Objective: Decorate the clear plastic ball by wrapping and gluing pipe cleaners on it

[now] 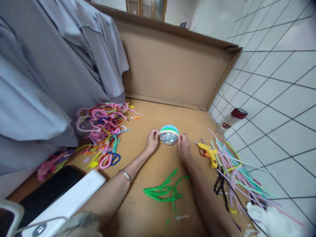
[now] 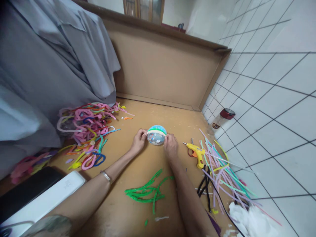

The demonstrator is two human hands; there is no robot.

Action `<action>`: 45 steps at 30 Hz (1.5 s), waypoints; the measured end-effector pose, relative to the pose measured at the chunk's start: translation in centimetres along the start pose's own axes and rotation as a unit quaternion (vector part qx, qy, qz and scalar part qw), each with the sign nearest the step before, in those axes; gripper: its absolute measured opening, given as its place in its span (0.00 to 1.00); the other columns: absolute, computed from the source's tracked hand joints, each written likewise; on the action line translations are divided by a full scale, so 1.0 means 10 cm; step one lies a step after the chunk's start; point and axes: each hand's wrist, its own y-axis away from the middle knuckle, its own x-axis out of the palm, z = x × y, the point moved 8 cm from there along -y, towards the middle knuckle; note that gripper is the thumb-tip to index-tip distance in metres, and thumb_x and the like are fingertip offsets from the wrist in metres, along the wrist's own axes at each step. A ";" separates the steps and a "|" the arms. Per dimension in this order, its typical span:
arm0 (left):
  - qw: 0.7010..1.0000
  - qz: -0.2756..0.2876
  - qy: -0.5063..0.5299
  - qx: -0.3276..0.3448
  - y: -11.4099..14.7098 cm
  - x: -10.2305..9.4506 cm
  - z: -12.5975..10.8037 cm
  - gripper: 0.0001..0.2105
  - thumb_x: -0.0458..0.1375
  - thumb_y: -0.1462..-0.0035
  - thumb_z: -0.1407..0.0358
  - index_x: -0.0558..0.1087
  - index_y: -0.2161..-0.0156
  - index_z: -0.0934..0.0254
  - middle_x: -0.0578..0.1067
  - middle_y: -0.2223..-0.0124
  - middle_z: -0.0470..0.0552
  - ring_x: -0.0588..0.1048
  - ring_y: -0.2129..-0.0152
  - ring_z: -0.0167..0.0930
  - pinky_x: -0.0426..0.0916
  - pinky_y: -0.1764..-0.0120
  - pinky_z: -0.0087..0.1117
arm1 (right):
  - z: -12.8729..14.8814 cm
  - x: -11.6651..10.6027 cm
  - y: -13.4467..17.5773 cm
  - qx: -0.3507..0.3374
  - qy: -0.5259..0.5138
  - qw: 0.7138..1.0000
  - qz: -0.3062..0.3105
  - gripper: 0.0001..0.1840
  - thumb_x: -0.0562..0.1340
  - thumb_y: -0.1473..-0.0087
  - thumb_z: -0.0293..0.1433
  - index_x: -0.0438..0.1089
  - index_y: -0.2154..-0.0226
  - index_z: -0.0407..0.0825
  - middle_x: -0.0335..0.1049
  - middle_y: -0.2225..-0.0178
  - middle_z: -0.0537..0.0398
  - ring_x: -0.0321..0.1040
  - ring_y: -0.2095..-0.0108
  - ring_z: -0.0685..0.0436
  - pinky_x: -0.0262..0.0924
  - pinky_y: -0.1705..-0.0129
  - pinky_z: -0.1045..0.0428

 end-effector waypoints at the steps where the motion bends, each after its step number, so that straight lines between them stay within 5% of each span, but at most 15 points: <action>1: 1.000 0.000 0.003 -0.003 0.00 0.00 0.01 0.09 0.55 0.43 0.58 0.64 0.70 0.60 0.76 0.62 0.51 0.72 0.62 0.34 0.65 0.55 0.34 | 0.01 0.00 0.00 -0.001 -0.002 1.000 -0.001 0.12 0.49 0.37 0.36 0.62 0.70 0.53 0.65 0.70 0.51 0.61 0.67 0.43 0.56 0.63 0.49; 24: 0.998 -0.018 0.050 -0.022 -0.04 0.00 0.07 0.04 0.57 0.45 0.64 0.67 0.68 0.62 0.72 0.69 0.46 0.70 0.70 0.29 0.65 0.62 0.30 | 0.13 -0.04 0.03 -0.048 0.032 0.998 -0.035 0.11 0.48 0.37 0.32 0.62 0.69 0.52 0.65 0.70 0.51 0.61 0.67 0.43 0.55 0.63 0.49; 45: 0.997 -0.030 0.074 0.015 -0.02 0.00 0.01 0.07 0.55 0.47 0.66 0.72 0.63 0.63 0.77 0.59 0.51 0.74 0.58 0.33 0.67 0.50 0.36 | 0.29 -0.08 0.04 -0.119 0.115 0.985 -0.056 0.11 0.49 0.37 0.28 0.62 0.70 0.51 0.64 0.72 0.53 0.60 0.69 0.44 0.53 0.66 0.50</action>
